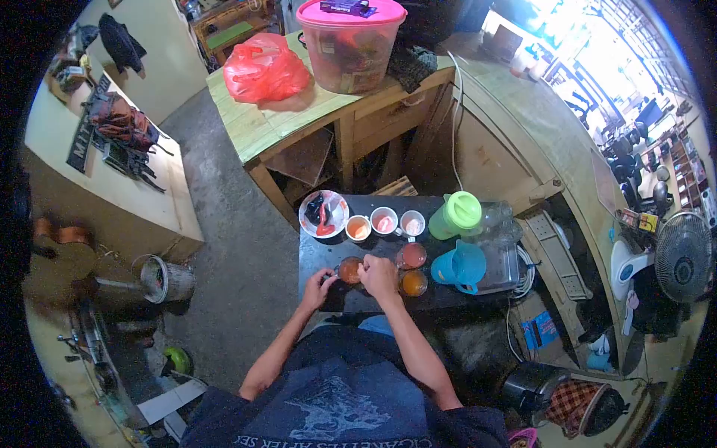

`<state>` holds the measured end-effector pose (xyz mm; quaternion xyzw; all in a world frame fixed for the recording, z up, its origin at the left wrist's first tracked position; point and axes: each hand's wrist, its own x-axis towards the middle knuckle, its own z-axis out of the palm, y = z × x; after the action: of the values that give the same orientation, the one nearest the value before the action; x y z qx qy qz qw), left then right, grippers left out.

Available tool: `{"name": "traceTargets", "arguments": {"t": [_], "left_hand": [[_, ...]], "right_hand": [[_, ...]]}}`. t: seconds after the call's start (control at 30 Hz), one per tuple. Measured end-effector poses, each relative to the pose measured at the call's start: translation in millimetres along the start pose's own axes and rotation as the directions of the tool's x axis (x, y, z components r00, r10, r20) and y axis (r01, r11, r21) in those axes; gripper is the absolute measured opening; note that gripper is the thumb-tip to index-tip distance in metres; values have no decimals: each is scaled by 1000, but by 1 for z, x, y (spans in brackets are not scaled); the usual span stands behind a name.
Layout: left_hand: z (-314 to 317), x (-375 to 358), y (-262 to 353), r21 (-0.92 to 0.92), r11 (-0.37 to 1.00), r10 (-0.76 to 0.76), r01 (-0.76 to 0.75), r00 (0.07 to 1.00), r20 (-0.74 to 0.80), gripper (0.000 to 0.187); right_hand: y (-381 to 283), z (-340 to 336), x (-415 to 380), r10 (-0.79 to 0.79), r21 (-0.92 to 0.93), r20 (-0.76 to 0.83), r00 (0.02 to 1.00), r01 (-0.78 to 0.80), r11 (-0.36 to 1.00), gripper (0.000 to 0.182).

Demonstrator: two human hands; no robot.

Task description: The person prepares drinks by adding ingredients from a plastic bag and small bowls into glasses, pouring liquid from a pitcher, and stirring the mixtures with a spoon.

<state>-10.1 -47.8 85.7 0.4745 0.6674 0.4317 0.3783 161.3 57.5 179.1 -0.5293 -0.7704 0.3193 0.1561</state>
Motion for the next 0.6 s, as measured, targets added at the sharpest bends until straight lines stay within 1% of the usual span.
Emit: {"name": "traceTargets", "arguments": {"t": [0.07,0.17,0.27,0.37,0.47,0.57,0.6], "left_hand": [[5,-4,-1,14,998,56,-55,997,-62,17],[10,-6,-8,23,999,-47,48,998,-51,18],[11,-6,-6,27,998,-53,55,995,-79,19],[13,-8,-4,53,998,-37,44,992,-120,20],[15,-9,-4,43,999,-20,27,988,-153,20],[14,-9,-3,53,992,-103,111,987,-126,22],[14,-8,-4,63,992,-98,107,987,-128,22]], "right_hand": [[-3,-2,-2,-35,-100,14,999,36,994,22],[9,7,-2,-64,-33,249,966,74,997,22],[11,15,-1,1,186,78,997,-16,982,22],[2,13,-2,49,-9,-38,998,-49,999,22],[0,10,-7,-45,-82,90,995,52,995,20],[-8,3,-2,-23,120,185,982,1,993,19],[-9,3,0,9,99,119,993,-21,995,18]]}}
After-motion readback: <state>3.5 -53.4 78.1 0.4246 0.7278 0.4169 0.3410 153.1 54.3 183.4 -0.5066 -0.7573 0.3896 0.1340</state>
